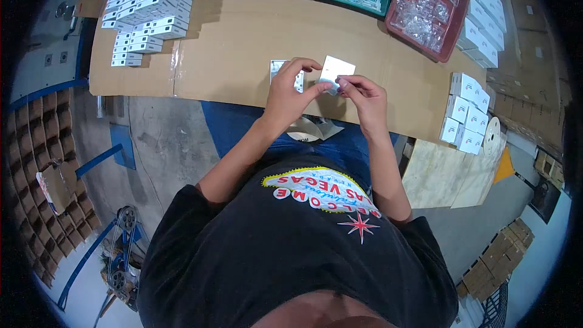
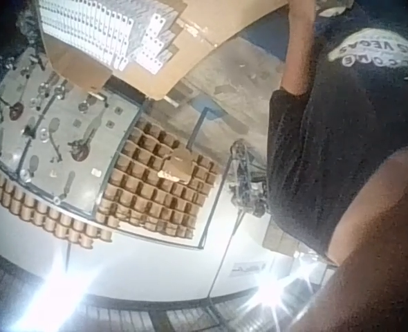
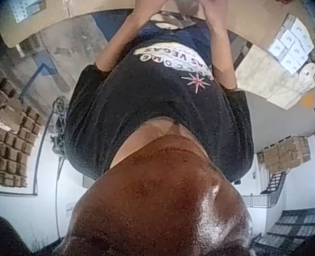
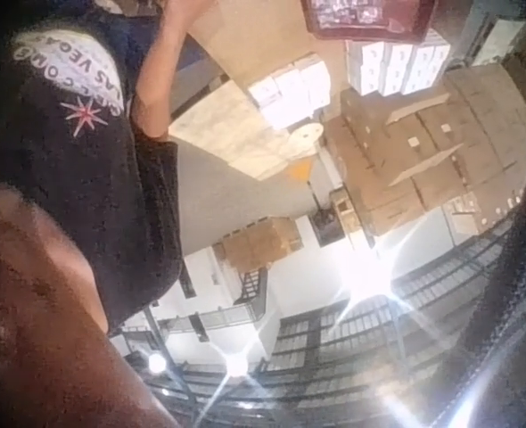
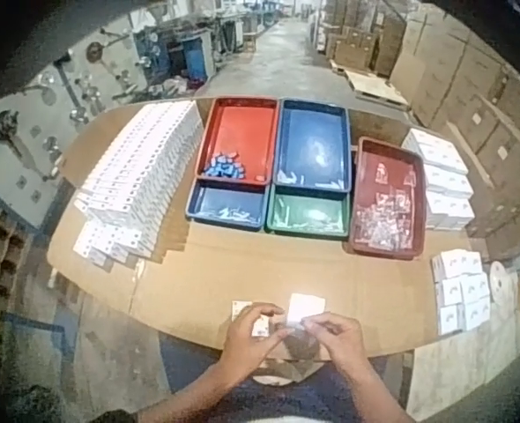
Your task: Assembling an electronic component by placing a circuit board and connectors into a white plastic housing.
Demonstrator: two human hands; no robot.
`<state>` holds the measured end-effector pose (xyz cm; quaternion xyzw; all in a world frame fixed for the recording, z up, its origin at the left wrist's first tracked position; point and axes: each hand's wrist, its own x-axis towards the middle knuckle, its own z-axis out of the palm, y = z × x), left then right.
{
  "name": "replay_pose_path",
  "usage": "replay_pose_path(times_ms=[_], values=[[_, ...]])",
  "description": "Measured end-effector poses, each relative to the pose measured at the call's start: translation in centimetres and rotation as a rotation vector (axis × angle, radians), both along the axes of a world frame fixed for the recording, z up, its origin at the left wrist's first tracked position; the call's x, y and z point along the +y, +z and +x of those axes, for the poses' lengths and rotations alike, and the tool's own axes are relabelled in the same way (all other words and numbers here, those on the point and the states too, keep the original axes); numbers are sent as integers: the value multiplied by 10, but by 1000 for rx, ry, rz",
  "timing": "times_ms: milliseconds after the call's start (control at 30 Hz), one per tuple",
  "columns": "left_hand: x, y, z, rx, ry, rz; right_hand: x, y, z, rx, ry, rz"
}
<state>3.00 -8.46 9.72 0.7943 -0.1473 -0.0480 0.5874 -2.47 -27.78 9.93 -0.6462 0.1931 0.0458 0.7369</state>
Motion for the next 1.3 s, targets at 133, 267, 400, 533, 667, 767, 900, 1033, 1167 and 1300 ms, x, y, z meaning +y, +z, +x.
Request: replay_pose_path(times_ms=[133, 267, 400, 533, 667, 767, 900, 1033, 1167, 1300], values=[[-3, -9, -2, 188, 10, -166, 6, -6, -1, -49, 48, -2], [3, -6, 0, 215, -15, -157, 4, -3, 1, -23, 64, -30], [8, -9, 1, 38, -67, -80, 3, -3, 3, -46, 105, -32], [7, -9, 1, 18, -59, -85, 14, 4, 7, -118, 15, 24], [6, -6, 2, 20, -27, -61, 16, 17, 7, -185, 52, -179], [8, -7, 4, 0, -43, -47, 14, 20, 8, -344, 175, -465], [7, -6, 4, 24, -62, -38, 18, 21, 8, -262, 166, -531], [9, -5, 3, 138, -121, -33, 14, 14, 7, -193, 171, -508], [6, -2, 0, 87, -136, -101, 10, 1, 5, -185, 176, -384], [9, -5, 1, 19, -209, 49, 11, 2, 4, -80, 178, -259]])
